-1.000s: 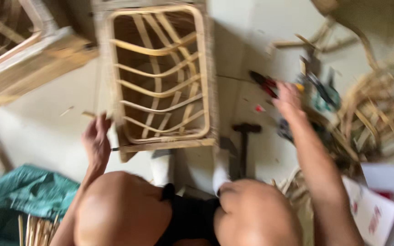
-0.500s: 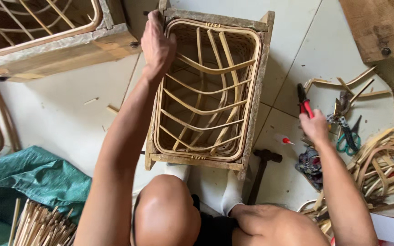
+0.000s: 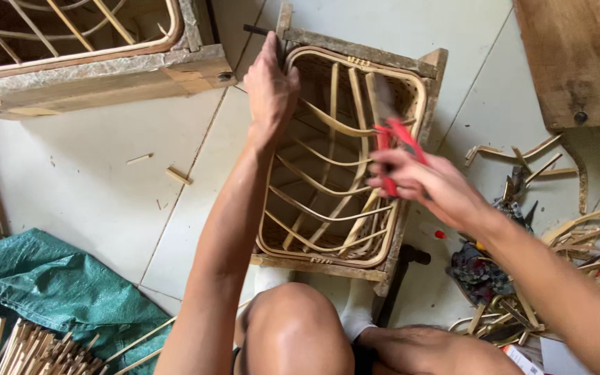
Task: The person weaves a rectangular basket by inserting thin wooden strips into a frame, tapping them into place with a hammer, and applying glue to the joints. The person works on the basket's sides and corners, securing the strips and ensuring the structure is stable.
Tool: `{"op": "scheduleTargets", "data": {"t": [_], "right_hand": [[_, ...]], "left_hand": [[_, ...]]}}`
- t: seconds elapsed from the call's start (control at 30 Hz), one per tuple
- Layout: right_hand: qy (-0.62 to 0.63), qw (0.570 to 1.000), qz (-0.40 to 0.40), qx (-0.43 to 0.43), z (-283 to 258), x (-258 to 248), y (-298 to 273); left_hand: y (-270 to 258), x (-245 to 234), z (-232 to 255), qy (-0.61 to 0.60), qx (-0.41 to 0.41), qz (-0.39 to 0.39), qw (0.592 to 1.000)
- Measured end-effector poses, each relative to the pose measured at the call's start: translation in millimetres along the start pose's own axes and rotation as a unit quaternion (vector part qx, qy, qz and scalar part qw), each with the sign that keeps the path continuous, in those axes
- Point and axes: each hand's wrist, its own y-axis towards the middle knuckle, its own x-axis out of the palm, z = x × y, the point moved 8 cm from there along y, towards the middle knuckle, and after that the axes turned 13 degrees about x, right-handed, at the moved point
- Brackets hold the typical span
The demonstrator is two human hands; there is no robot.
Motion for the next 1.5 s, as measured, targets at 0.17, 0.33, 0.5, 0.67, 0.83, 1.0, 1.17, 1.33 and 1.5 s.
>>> {"op": "scheduleTargets", "data": {"t": [0.17, 0.33, 0.5, 0.67, 0.83, 1.0, 1.17, 1.33, 1.5], "right_hand": [[-0.101, 0.989, 0.004, 0.107, -52, 56, 56], [-0.139, 0.979, 0.042, 0.14, -73, 68, 74], [-0.186, 0.964, 0.079, 0.176, -79, 70, 71], [-0.182, 0.965, 0.089, 0.167, -83, 77, 69], [-0.192, 0.962, 0.082, 0.176, -82, 81, 81], [-0.184, 0.965, 0.071, 0.171, -84, 74, 81], [-0.219, 0.962, 0.091, 0.139, -82, 64, 88], [-0.252, 0.956, 0.088, 0.119, -83, 64, 94], [-0.273, 0.947, 0.102, 0.134, -95, 60, 87]], "left_hand": [[0, -5, 6, -0.003, -0.008, -0.001, 1.0], [-1, -2, 6, -0.016, -0.031, -0.019, 0.999], [-3, -2, 9, -0.018, -0.024, -0.019, 0.999], [-2, -3, 10, -0.018, -0.019, -0.015, 1.0], [-6, -1, 7, -0.027, -0.037, -0.032, 0.998], [-4, -3, 12, -0.034, -0.035, -0.015, 0.999], [-7, -5, 11, -0.029, -0.037, -0.022, 0.999], [-7, -2, 11, -0.034, -0.042, -0.029, 0.998], [-4, -3, 13, -0.039, -0.009, -0.004, 0.999]]}}
